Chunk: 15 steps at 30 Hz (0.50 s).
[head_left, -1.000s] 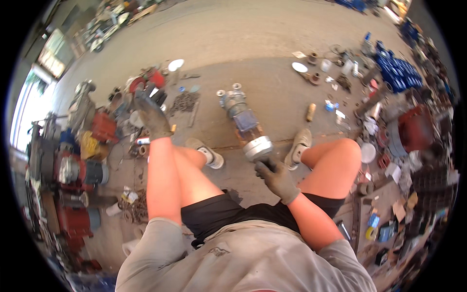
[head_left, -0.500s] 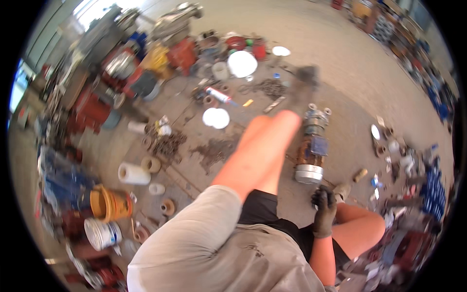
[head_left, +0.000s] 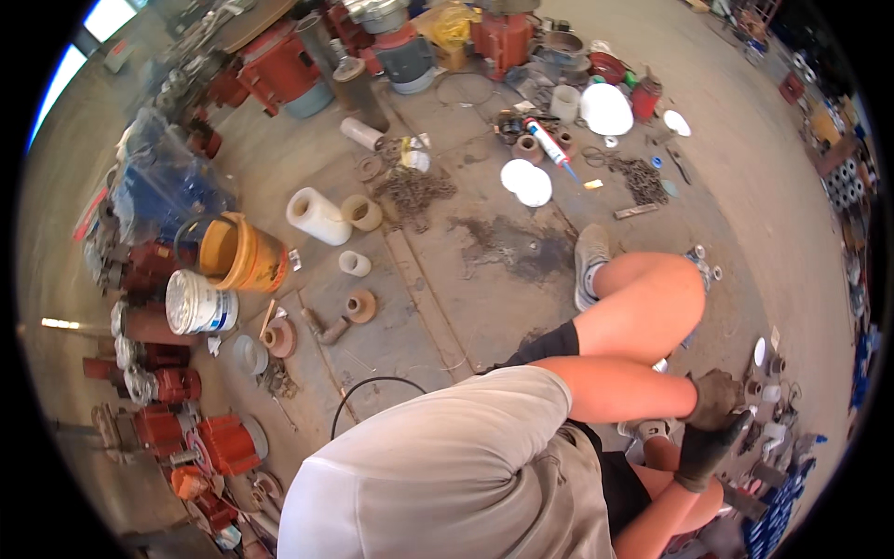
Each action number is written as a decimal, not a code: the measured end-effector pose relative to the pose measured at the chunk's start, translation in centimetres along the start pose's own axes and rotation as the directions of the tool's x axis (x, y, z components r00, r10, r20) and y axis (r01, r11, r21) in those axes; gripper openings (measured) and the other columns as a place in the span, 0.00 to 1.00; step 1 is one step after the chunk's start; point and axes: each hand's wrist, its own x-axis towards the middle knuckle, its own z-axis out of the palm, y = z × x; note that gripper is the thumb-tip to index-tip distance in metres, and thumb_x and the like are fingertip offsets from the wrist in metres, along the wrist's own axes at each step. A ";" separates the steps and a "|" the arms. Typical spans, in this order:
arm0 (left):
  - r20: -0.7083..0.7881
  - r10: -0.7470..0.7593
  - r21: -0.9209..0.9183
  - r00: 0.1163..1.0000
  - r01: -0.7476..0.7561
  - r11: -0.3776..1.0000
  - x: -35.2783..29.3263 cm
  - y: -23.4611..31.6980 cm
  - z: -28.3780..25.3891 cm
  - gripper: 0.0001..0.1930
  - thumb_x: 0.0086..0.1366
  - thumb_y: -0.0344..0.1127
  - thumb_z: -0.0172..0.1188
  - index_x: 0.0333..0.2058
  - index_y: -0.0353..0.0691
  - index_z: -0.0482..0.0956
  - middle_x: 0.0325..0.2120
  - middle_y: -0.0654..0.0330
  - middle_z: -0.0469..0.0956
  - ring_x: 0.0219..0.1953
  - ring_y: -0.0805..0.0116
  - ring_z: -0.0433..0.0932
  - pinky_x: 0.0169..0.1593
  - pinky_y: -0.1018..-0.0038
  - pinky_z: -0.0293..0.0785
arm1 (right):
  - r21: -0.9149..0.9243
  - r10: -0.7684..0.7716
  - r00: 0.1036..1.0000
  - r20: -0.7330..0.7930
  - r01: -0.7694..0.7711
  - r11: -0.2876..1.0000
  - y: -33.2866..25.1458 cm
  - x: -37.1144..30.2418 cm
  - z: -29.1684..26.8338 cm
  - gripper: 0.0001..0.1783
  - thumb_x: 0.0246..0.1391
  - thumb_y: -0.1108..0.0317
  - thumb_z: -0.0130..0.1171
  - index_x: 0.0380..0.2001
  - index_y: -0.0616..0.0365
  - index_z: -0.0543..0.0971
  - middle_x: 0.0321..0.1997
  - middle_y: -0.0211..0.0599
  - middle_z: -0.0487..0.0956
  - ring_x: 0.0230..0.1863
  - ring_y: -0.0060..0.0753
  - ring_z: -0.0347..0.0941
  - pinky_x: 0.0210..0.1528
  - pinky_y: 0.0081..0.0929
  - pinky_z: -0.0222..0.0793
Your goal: The person sits on the floor of a workshop and uses a screwdriver to tighten screws on a cylindrical electric motor. They briefly handle a small white container filled with screws before continuing to secure the motor casing.
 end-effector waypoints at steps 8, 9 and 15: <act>0.058 -0.244 0.163 0.968 0.232 0.959 -0.2 -1.0 -2.6 0.16 0.61 0.46 0.62 0.38 0.41 0.87 0.32 0.49 0.87 0.38 0.47 0.87 0.43 0.55 0.82 | -0.942 -0.056 0.943 0.328 0.331 0.060 -3.8 5.0 -2.9 0.43 0.63 0.72 0.67 0.78 0.49 0.62 0.72 0.44 0.72 0.69 0.41 0.70 0.63 0.40 0.75; 0.020 -0.231 0.140 0.973 0.226 0.964 -0.5 0.1 -4.2 0.14 0.61 0.45 0.62 0.36 0.41 0.87 0.31 0.49 0.87 0.37 0.47 0.87 0.43 0.55 0.82 | -0.914 -0.065 0.915 0.399 0.391 -0.112 -4.3 5.9 -3.5 0.45 0.61 0.77 0.68 0.78 0.48 0.62 0.70 0.44 0.73 0.67 0.40 0.71 0.60 0.39 0.77; -0.176 -0.263 -0.006 0.949 0.266 0.964 -3.1 2.8 -7.2 0.10 0.61 0.42 0.63 0.33 0.42 0.86 0.29 0.48 0.86 0.35 0.48 0.87 0.40 0.53 0.81 | -0.914 0.024 0.985 0.170 0.149 0.378 -4.2 5.8 4.4 0.36 0.77 0.40 0.44 0.70 0.59 0.68 0.62 0.40 0.76 0.63 0.38 0.74 0.61 0.40 0.76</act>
